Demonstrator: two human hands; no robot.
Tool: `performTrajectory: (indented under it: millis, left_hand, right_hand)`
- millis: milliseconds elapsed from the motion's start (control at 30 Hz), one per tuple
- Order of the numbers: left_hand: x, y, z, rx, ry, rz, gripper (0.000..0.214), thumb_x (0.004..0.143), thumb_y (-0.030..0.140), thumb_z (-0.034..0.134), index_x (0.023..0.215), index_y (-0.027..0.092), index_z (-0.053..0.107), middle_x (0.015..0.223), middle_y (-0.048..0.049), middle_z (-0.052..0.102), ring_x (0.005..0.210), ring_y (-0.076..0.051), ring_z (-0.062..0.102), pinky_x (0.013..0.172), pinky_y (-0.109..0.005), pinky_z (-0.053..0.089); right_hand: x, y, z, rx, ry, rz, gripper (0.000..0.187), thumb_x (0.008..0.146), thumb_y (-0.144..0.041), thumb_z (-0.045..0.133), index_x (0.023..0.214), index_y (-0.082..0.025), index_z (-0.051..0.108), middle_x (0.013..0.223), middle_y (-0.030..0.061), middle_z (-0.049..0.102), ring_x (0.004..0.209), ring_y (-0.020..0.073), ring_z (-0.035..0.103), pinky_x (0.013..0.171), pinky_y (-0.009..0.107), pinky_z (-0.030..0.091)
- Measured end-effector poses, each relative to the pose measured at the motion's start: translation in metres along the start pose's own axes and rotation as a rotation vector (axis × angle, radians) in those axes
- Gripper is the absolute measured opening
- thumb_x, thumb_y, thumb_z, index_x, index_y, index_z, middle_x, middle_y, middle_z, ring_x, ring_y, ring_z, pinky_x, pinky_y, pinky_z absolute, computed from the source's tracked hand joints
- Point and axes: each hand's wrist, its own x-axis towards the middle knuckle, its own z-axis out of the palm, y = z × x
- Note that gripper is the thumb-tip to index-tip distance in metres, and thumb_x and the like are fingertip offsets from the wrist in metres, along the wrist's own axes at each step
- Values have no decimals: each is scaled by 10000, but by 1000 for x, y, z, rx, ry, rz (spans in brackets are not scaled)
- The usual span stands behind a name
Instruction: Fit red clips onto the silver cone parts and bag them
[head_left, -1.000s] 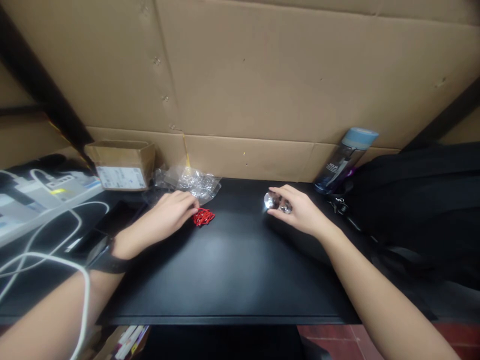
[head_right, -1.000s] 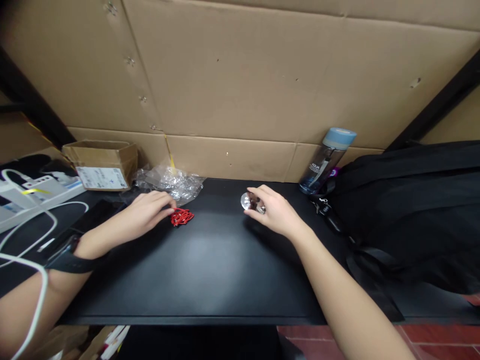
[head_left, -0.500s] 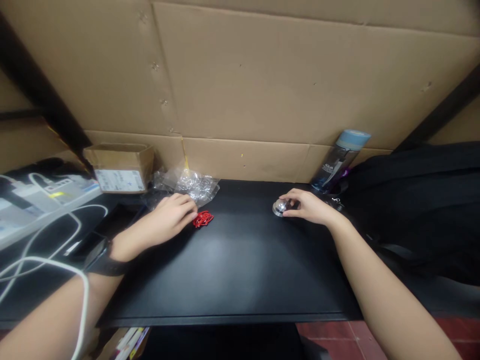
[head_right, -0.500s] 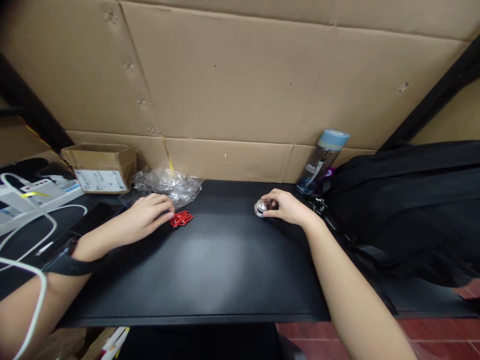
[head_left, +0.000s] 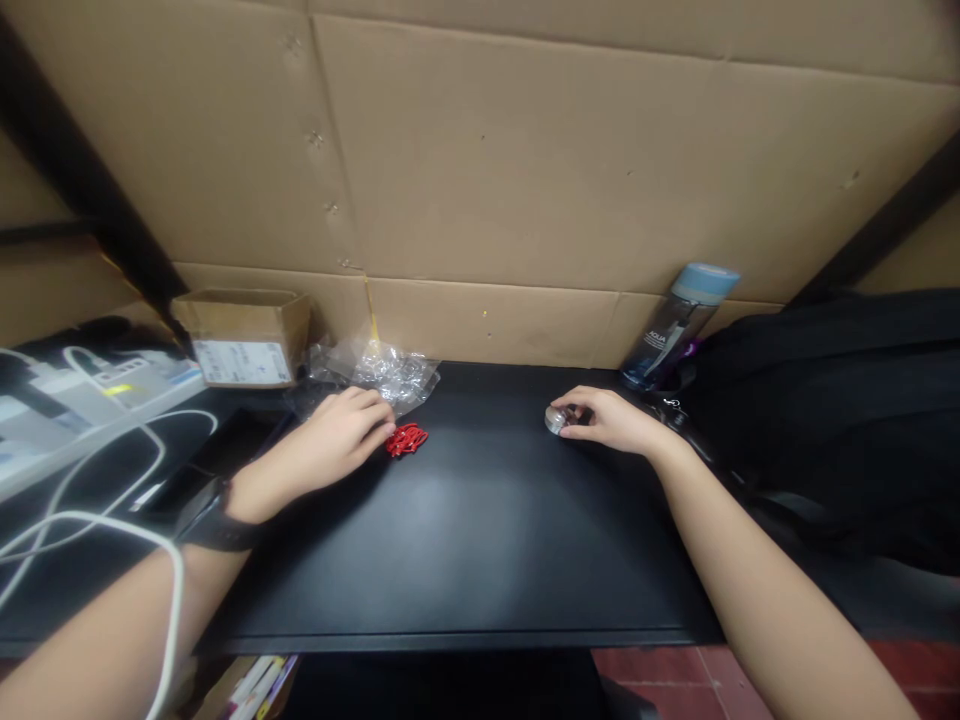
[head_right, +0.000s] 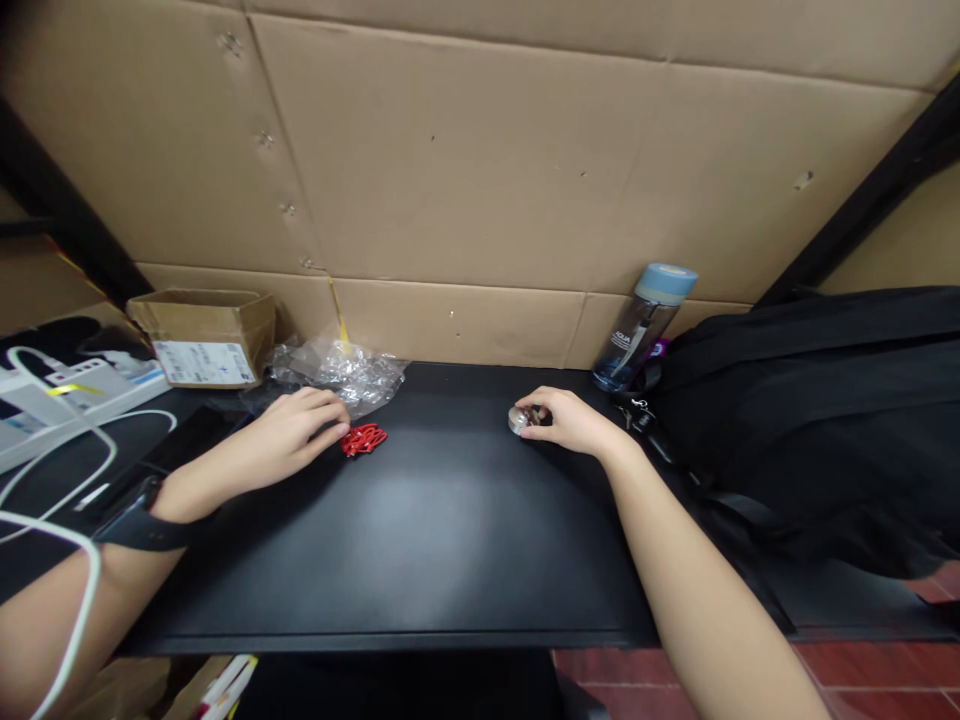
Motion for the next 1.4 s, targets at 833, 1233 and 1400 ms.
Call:
performTrajectory:
  millis: [833,1233,1400]
  left_hand:
    - [1,6,-5,-40,31,21,275,1042,396,466,992,224,674,1043,-73,664,989,-260,576,898,-403,442]
    - [1,12,-7,-39,30,46,270,1046,383,473,1000,223,686,1055,-72,670,1015,-258,585,902,-402,423]
    - [1,15,-7,-63,48,48,270,1040,395,481,989,230,689,1039,-70,668,1009,-260,584,904,-397,418]
  right_hand:
    - [7,-4,8,-47,-25,66,495,789,-316,770,1273,-231,709,1207,66,765,1062,253,732,943,362,552]
    - [34,-32,-6,-335,-280,72,575,638,-120,739,1207,-196,758,1164,100,738,1059,288,699,931,334,525]
    - [42,-38,-10,-390,-341,84,506,616,-130,768,1117,-201,767,1059,82,758,990,274,690,823,309,508]
